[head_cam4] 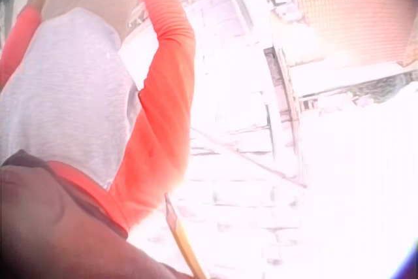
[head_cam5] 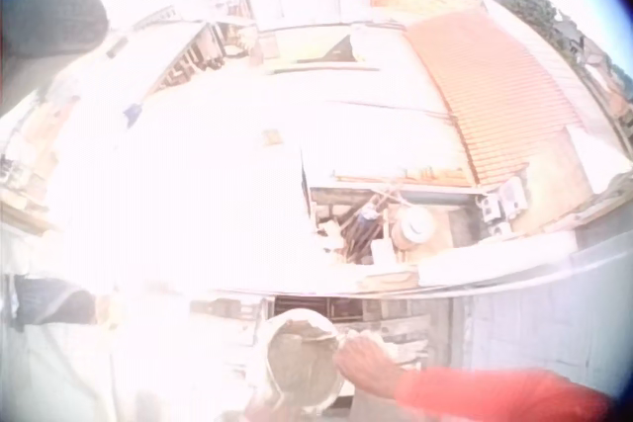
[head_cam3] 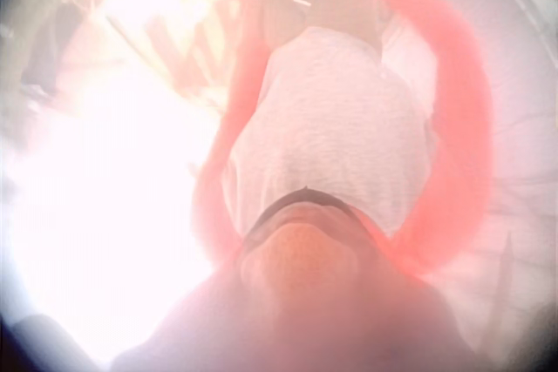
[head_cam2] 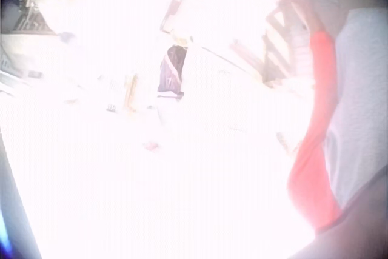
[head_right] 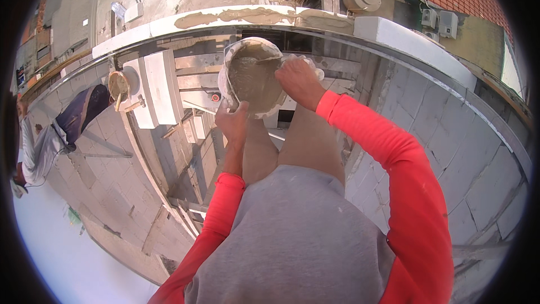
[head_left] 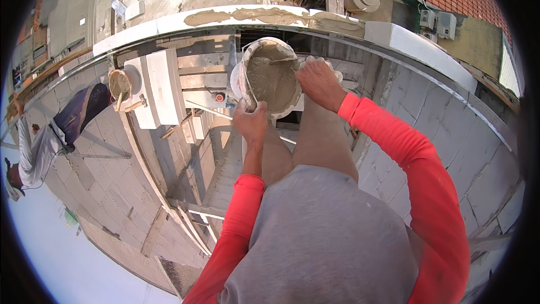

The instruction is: The person applies mortar to a wall using a trowel and places white rectangular tiles onto the surface. They adjust the tiles to fit and continue applying mortar to secure them in place.

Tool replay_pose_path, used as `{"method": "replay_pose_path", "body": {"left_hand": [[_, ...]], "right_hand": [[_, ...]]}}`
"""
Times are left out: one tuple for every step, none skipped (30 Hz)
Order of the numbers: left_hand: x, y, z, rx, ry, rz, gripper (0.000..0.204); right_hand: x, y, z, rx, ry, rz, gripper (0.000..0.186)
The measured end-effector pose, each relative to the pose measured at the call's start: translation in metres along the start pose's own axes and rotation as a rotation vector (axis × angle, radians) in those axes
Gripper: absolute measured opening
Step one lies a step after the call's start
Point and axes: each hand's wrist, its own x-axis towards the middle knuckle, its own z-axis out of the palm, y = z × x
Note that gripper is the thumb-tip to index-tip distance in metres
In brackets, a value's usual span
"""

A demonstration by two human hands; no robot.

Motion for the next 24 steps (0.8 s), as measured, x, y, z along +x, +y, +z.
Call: {"method": "replay_pose_path", "body": {"left_hand": [[0.0,0.007,0.0,-0.05,0.006,-0.028,0.037],[0.0,0.013,0.002,-0.106,0.011,-0.052,0.035],[0.001,0.018,0.005,-0.188,0.035,-0.017,0.033],[0.0,0.022,0.007,-0.161,0.012,-0.071,0.032],[0.0,0.026,0.011,-0.16,0.01,-0.069,0.032],[-0.001,0.029,0.014,-0.159,-0.001,-0.072,0.032],[-0.002,0.03,0.016,-0.157,0.018,-0.031,0.032],[-0.005,0.031,0.017,-0.152,0.027,0.006,0.032],[-0.008,0.032,0.017,-0.135,0.011,-0.025,0.033],[-0.011,0.033,0.016,-0.168,0.023,0.017,0.034],[-0.016,0.033,0.014,-0.193,0.01,-0.009,0.036],[-0.021,0.032,0.013,-0.219,-0.004,-0.039,0.038],[-0.025,0.032,0.01,-0.258,-0.031,-0.081,0.041],[-0.029,0.032,0.009,-0.3,-0.063,-0.119,0.044],[-0.031,0.031,0.009,-0.365,-0.076,-0.125,0.046],[-0.034,0.029,0.009,-0.363,-0.073,-0.17,0.048],[-0.034,0.027,0.01,-0.381,-0.052,-0.183,0.05],[-0.035,0.024,0.012,-0.4,-0.032,-0.197,0.052],[-0.034,0.021,0.014,-0.434,-0.016,-0.187,0.052],[-0.033,0.016,0.015,-0.465,0.001,-0.179,0.052],[-0.032,0.011,0.016,-0.485,0.01,-0.215,0.052],[-0.031,0.004,0.015,-0.533,0.015,-0.185,0.053],[-0.031,-0.003,0.013,-0.568,0.013,-0.203,0.054],[-0.031,-0.011,0.009,-0.617,0.022,-0.21,0.055]], "right_hand": [[0.005,-0.002,0.0,0.03,-0.073,0.018,0.021],[0.006,-0.005,0.001,0.059,-0.226,0.065,0.023],[0.005,-0.008,0.002,0.067,-0.296,0.1,0.025],[0.001,-0.009,0.002,0.16,-0.358,0.102,0.026],[-0.006,-0.012,0.002,0.232,-0.338,0.09,0.027],[-0.015,-0.014,0.001,0.276,-0.324,0.083,0.028],[-0.022,-0.015,0.0,0.32,-0.237,0.142,0.027],[-0.028,-0.019,-0.001,0.337,-0.155,0.209,0.028],[-0.034,-0.015,-0.005,0.389,-0.22,0.28,0.03],[-0.038,-0.014,-0.008,0.551,-0.241,0.392,0.034],[-0.043,-0.004,-0.016,0.742,-0.415,0.511,0.037],[-0.047,0.006,-0.025,0.932,-0.571,0.635,0.041],[-0.053,0.012,-0.033,0.929,-0.59,0.602,0.043],[-0.06,0.016,-0.044,0.93,-0.583,0.575,0.045],[-0.067,0.022,-0.056,0.926,-0.575,0.552,0.046],[-0.076,0.029,-0.071,0.904,-0.522,0.524,0.046],[-0.086,0.036,-0.09,0.878,-0.471,0.5,0.045],[-0.094,0.044,-0.111,0.871,-0.409,0.453,0.045],[-0.099,0.054,-0.136,0.755,-0.397,0.435,0.043],[-0.104,0.062,-0.164,0.639,-0.396,0.428,0.041],[-0.109,0.07,-0.194,0.58,-0.338,0.36,0.038],[-0.113,0.077,-0.226,0.499,-0.304,0.321,0.036],[-0.116,0.082,-0.256,0.359,-0.277,0.345,0.034],[-0.118,0.085,-0.284,0.222,-0.251,0.364,0.032]]}}
